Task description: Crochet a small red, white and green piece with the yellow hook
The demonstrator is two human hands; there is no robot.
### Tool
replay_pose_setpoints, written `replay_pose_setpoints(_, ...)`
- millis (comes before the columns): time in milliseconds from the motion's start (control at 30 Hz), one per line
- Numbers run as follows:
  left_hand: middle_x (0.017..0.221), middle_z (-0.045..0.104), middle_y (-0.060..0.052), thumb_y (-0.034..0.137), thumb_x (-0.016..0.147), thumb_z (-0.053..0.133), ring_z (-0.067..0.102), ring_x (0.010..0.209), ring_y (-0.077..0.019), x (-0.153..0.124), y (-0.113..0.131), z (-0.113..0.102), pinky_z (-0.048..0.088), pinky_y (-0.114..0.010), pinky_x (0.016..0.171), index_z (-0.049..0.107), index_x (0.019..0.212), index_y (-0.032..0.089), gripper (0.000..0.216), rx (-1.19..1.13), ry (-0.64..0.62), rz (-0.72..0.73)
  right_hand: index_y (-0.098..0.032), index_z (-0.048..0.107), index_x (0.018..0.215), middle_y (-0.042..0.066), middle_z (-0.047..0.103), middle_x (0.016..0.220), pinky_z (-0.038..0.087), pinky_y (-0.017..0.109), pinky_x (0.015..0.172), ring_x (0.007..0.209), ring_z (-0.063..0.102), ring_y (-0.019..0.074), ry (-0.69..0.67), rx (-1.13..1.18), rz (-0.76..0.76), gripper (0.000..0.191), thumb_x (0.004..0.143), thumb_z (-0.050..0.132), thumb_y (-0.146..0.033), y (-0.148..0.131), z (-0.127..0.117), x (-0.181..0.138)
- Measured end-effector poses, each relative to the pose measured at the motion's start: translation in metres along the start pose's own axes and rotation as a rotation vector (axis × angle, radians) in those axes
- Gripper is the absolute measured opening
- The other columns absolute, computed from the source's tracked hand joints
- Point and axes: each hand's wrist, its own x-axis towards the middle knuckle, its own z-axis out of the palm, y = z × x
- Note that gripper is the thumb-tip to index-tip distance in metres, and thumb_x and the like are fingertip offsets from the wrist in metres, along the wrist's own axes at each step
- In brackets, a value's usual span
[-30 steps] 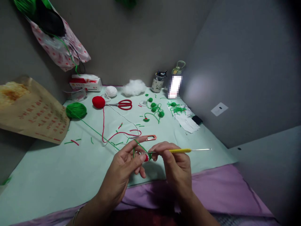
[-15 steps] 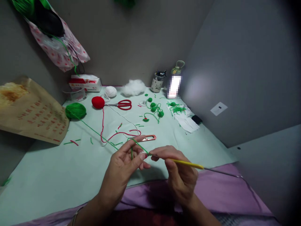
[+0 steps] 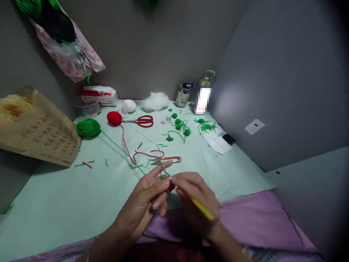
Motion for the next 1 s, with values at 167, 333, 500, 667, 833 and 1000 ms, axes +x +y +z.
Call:
replay_pose_setpoints(167, 0.071, 0.052, 0.009, 0.02, 0.084, 0.084, 0.02, 0.041, 0.0014, 0.0, 0.003, -0.001, 0.034, -0.009, 0.035, 0.069, 0.135, 0.018, 0.054, 0.004, 0.013, 0.046, -0.026, 0.075, 0.102, 0.001, 0.071, 0.089, 0.058, 0.03, 0.07, 0.074, 0.067, 0.0144, 0.177, 0.508, 0.395, 0.025, 0.106, 0.052, -0.018, 0.006, 0.006, 0.007)
replay_pose_setpoints(333, 0.091, 0.063, 0.003, 0.021, 0.081, 0.087, 0.035, 0.042, 0.0019, -0.001, -0.007, 0.003, 0.043, -0.012, 0.038, 0.071, 0.133, 0.025, 0.055, 0.137, 0.053, 0.168, -0.025, 0.076, 0.11, 0.004, 0.076, 0.096, 0.059, 0.032, 0.079, 0.089, 0.071, 0.018, 0.102, 0.329, 0.271, 0.022, 0.102, 0.059, -0.014, 0.003, 0.01, 0.008)
replay_pose_setpoints(500, 0.061, 0.046, 0.01, 0.023, 0.079, 0.089, 0.026, 0.041, -0.001, 0.003, -0.007, 0.001, 0.04, -0.012, 0.037, 0.075, 0.127, 0.019, 0.05, 0.01, 0.046, 0.091, -0.027, 0.077, 0.119, 0.008, 0.076, 0.106, 0.062, 0.035, 0.078, 0.096, 0.073, 0.0222, 0.027, 0.034, 0.064, 0.03, 0.098, 0.063, -0.01, 0.0, 0.005, 0.004)
replay_pose_setpoints(667, 0.067, 0.049, 0.008, 0.019, 0.079, 0.088, 0.027, 0.045, 0.0, 0.006, 0.0, -0.001, 0.04, -0.011, 0.042, 0.081, 0.114, 0.016, 0.035, -0.043, 0.087, 0.084, -0.025, 0.077, 0.102, 0.002, 0.072, 0.086, 0.057, 0.031, 0.07, 0.075, 0.066, 0.0159, 0.21, 0.374, 0.352, 0.022, 0.103, 0.057, -0.017, 0.004, 0.005, 0.01)
replay_pose_setpoints(833, 0.081, 0.061, 0.003, 0.022, 0.083, 0.086, 0.052, 0.058, -0.0052, 0.004, -0.007, 0.002, 0.057, -0.02, 0.063, 0.08, 0.12, 0.023, 0.037, 0.145, 0.071, 0.184, -0.023, 0.08, 0.097, 0.005, 0.077, 0.09, 0.058, 0.033, 0.076, 0.084, 0.07, 0.0185, 0.127, 0.479, 0.424, 0.016, 0.1, 0.065, -0.025, 0.008, 0.009, 0.014)
replay_pose_setpoints(1000, 0.085, 0.062, 0.001, 0.023, 0.085, 0.083, 0.059, 0.065, -0.0078, 0.002, -0.007, 0.001, 0.058, -0.023, 0.07, 0.08, 0.118, 0.024, 0.033, 0.164, 0.071, 0.184, -0.024, 0.078, 0.098, 0.002, 0.075, 0.088, 0.058, 0.027, 0.071, 0.073, 0.069, 0.0137, 0.17, 0.702, 0.57, 0.019, 0.104, 0.061, -0.029, 0.015, 0.007, 0.008)
